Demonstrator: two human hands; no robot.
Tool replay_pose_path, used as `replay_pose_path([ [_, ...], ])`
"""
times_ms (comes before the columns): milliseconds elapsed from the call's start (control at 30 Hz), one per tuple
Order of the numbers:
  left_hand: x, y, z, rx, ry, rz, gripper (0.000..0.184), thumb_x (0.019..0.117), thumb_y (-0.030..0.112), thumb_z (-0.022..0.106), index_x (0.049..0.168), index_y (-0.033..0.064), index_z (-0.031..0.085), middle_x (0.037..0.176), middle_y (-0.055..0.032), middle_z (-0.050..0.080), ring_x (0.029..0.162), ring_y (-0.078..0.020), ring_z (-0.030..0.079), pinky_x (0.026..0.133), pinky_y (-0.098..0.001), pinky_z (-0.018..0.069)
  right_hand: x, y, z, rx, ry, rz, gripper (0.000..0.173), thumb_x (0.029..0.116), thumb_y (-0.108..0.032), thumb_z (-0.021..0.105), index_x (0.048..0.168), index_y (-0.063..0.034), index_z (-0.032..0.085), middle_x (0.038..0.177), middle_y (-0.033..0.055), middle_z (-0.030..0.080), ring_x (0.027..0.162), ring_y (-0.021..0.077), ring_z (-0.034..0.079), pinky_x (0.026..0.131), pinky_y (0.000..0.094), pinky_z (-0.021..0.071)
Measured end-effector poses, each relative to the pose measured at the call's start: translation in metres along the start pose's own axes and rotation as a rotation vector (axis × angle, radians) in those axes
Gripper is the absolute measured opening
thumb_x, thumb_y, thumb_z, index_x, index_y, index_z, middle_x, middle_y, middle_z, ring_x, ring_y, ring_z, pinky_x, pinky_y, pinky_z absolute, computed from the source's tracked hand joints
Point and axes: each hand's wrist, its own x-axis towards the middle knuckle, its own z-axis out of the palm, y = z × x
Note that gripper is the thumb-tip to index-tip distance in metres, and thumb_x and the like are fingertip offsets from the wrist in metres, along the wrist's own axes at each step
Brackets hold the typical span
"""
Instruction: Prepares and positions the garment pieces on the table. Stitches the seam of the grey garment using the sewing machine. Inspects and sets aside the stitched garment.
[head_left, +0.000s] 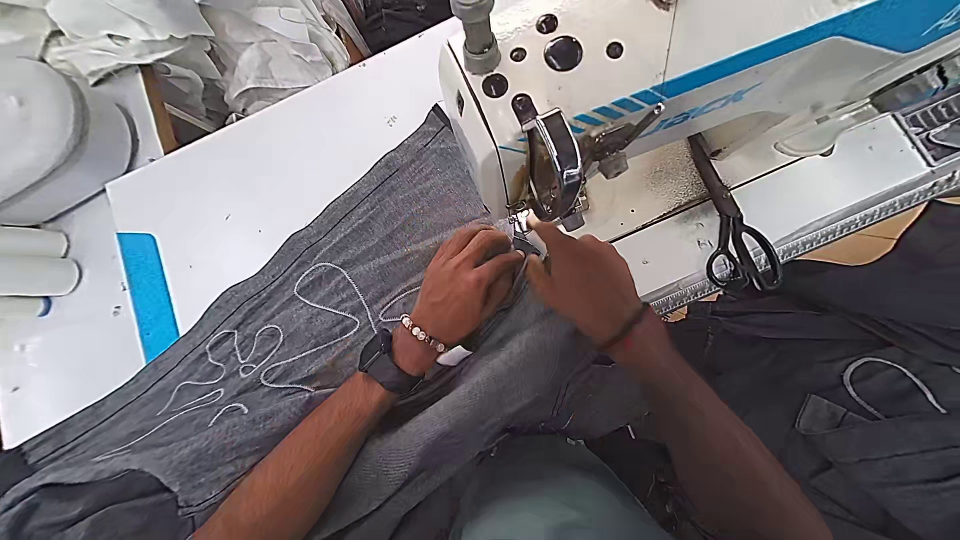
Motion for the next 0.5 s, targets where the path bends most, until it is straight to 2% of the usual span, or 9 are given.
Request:
replay_pose_path([
  [67,-0.007,0.003,0.005,-0.103,0.019,-0.124,0.028,0.1010,0.025,0.053,0.116,0.0159,0.076,0.135,-0.0042,0.065,0.139,-0.0231,0.051,0.117,-0.0425,0.0413,0.003,0.013,0.011,-0.024,0.036,0.010,0.042,0.0994,-0.040,0.056,0.136,-0.0209,0.066,0.067,0.0081,0.064,0.059,0.0309,0.065,0.050,0.0490,0.0491],
  [133,-0.016,0.001,0.007,-0.063,-0.014,-0.128,0.034,0.1033,0.031,0.051,0.128,0.0208,0.071,0.149,-0.0021,0.057,0.147,-0.0240,0.042,0.122,-0.0478,0.0332,-0.015,0.023,0.010,0.011,0.059,0.008,0.041,0.0966,-0.047,0.058,0.123,-0.0166,0.068,0.062,0.0054,0.061,0.056,0.0282,0.062,0.049,0.0482,0.0480],
  [200,-0.019,0.003,0.009,0.029,-0.044,-0.081,0.039,0.1051,0.035,0.047,0.139,0.0283,0.065,0.156,-0.0020,0.050,0.151,-0.0273,0.037,0.124,-0.0535,0.0259,-0.044,0.039,0.010,0.114,0.063,-0.072,0.042,0.0943,-0.035,0.062,0.130,-0.0130,0.065,0.063,0.0032,0.059,0.052,0.0243,0.058,0.047,0.0462,0.0473],
  [233,-0.021,0.007,0.011,0.054,-0.048,-0.072,0.040,0.1054,0.037,0.047,0.141,0.0307,0.064,0.158,-0.0021,0.049,0.151,-0.0290,0.035,0.124,-0.0553,0.0239,-0.062,0.046,0.011,0.172,0.043,-0.135,0.040,0.0922,-0.028,0.062,0.129,-0.0138,0.067,0.067,0.0022,0.063,0.053,0.0213,0.059,0.047,0.0443,0.0487],
  [300,-0.021,0.011,0.014,0.067,-0.035,-0.071,0.039,0.1051,0.037,0.048,0.140,0.0321,0.065,0.156,-0.0022,0.051,0.150,-0.0315,0.036,0.124,-0.0577,0.0232,-0.099,0.049,0.015,0.230,-0.037,-0.294,0.032,0.0891,-0.015,0.061,0.120,-0.0151,0.071,0.088,0.0034,0.071,0.059,0.0181,0.064,0.048,0.0414,0.0532],
  [333,-0.021,0.013,0.014,0.069,-0.029,-0.076,0.038,0.1053,0.037,0.048,0.138,0.0312,0.067,0.154,-0.0021,0.053,0.149,-0.0313,0.038,0.123,-0.0571,0.0245,-0.117,0.046,0.024,0.195,-0.053,-0.375,0.026,0.0887,-0.011,0.059,0.111,-0.0156,0.071,0.092,0.0042,0.069,0.059,0.0174,0.063,0.045,0.0381,0.0519],
  [400,-0.016,0.013,0.010,0.071,0.024,-0.100,0.033,0.1050,0.035,0.050,0.127,0.0240,0.072,0.144,-0.0019,0.062,0.142,-0.0270,0.048,0.117,-0.0522,0.0358,-0.142,0.039,0.050,0.026,-0.032,-0.468,0.015,0.0907,-0.007,0.059,0.093,-0.0146,0.071,0.087,0.0065,0.062,0.056,0.0181,0.059,0.041,0.0330,0.0480],
  [433,-0.011,0.012,0.007,0.076,0.038,-0.123,0.032,0.1049,0.033,0.050,0.125,0.0203,0.072,0.140,-0.0023,0.064,0.136,-0.0240,0.055,0.111,-0.0487,0.0422,-0.148,0.036,0.061,-0.052,-0.025,-0.473,0.014,0.0903,-0.005,0.059,0.087,-0.0135,0.071,0.087,0.0073,0.062,0.057,0.0189,0.058,0.042,0.0321,0.0468],
  [500,0.000,0.008,0.000,0.107,0.020,-0.136,0.035,0.1049,0.031,0.050,0.133,0.0195,0.068,0.139,-0.0048,0.064,0.126,-0.0238,0.061,0.101,-0.0462,0.0477,-0.149,0.031,0.070,-0.145,-0.085,-0.448,0.013,0.0884,-0.004,0.062,0.086,-0.0116,0.072,0.092,0.0090,0.066,0.060,0.0213,0.062,0.043,0.0337,0.0495],
])
